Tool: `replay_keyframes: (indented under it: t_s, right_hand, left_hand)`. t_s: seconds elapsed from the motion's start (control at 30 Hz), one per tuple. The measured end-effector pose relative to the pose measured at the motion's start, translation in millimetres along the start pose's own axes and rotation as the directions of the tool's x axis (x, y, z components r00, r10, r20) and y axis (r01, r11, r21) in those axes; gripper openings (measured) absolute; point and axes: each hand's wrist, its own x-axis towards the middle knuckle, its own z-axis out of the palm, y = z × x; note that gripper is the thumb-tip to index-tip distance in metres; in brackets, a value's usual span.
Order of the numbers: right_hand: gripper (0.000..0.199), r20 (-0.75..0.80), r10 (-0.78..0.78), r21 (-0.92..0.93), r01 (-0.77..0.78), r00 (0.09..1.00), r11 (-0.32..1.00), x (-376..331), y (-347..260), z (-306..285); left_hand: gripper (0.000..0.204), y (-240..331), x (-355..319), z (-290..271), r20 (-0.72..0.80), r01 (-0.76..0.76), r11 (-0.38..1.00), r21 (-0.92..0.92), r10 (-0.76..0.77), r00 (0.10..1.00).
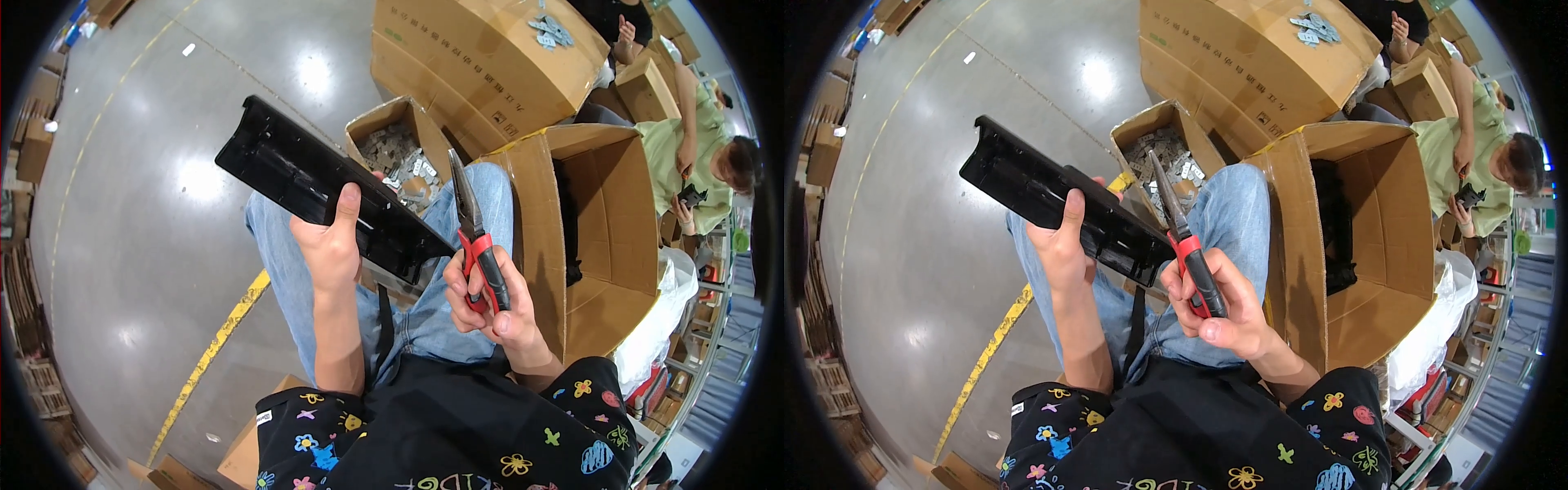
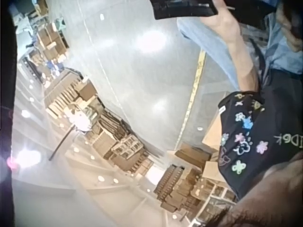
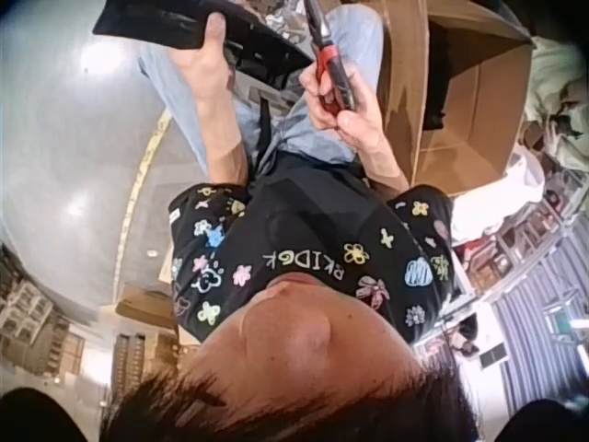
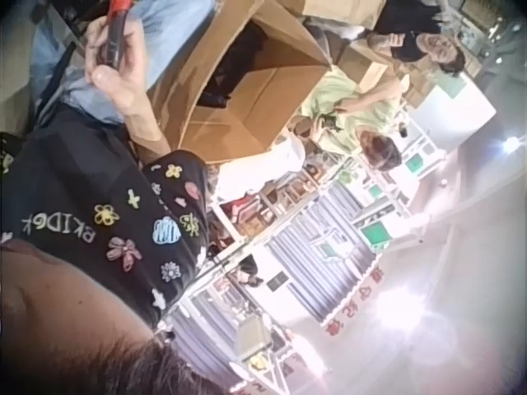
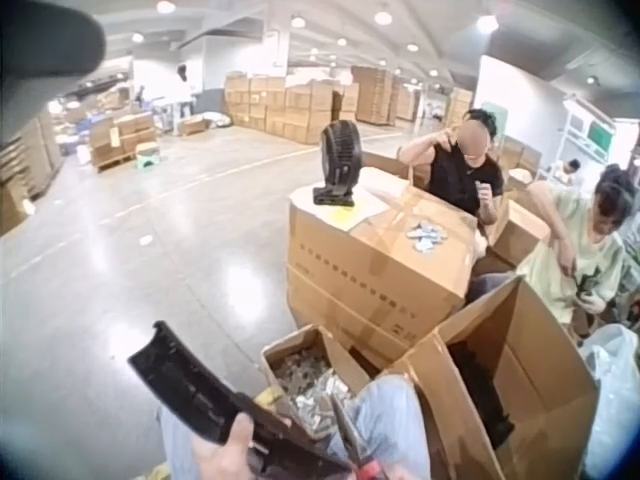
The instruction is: Using pliers to remove small plastic pieces from larger components at a workstation.
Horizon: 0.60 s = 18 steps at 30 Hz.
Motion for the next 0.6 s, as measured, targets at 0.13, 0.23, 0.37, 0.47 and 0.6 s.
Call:
replay_keyframes:
  t_s: [0.13, 0.23, 0.37, 0.47, 0.6]
  right_hand:
    - [0.048, -0.027, 0.016, 0.028, -0.015, 1.000, 0.999, -2, 4, 1]
    - [0.051, 0.000, 0.072, 0.059, -0.072, 0.997, 0.996, -3, 6, 2]
    - [0.057, 0.064, 0.159, 0.035, -0.161, 0.985, 0.986, -8, 20, 2]
    - [0.062, 0.056, 0.180, -0.008, -0.180, 0.982, 0.984, -7, 26, 8]
    - [0.061, 0.101, 0.143, -0.071, -0.136, 0.985, 0.988, -6, 31, 7]
  left_hand:
    - [0.021, -2, -1, -1, -0.080, -0.030, 0.982, 0.184, 0.046, 0.996]
    - [0.020, 1, -4, 2, -0.150, -0.004, 0.955, 0.297, 0.051, 0.987]
    - [0.012, 8, -12, 14, -0.127, -0.096, 0.920, 0.379, 0.155, 0.980]
    - [0.010, 15, -18, 22, -0.070, -0.162, 0.875, 0.457, 0.217, 0.974]
    - [0.014, 21, -25, 24, -0.022, -0.124, 0.872, 0.474, 0.152, 0.988]
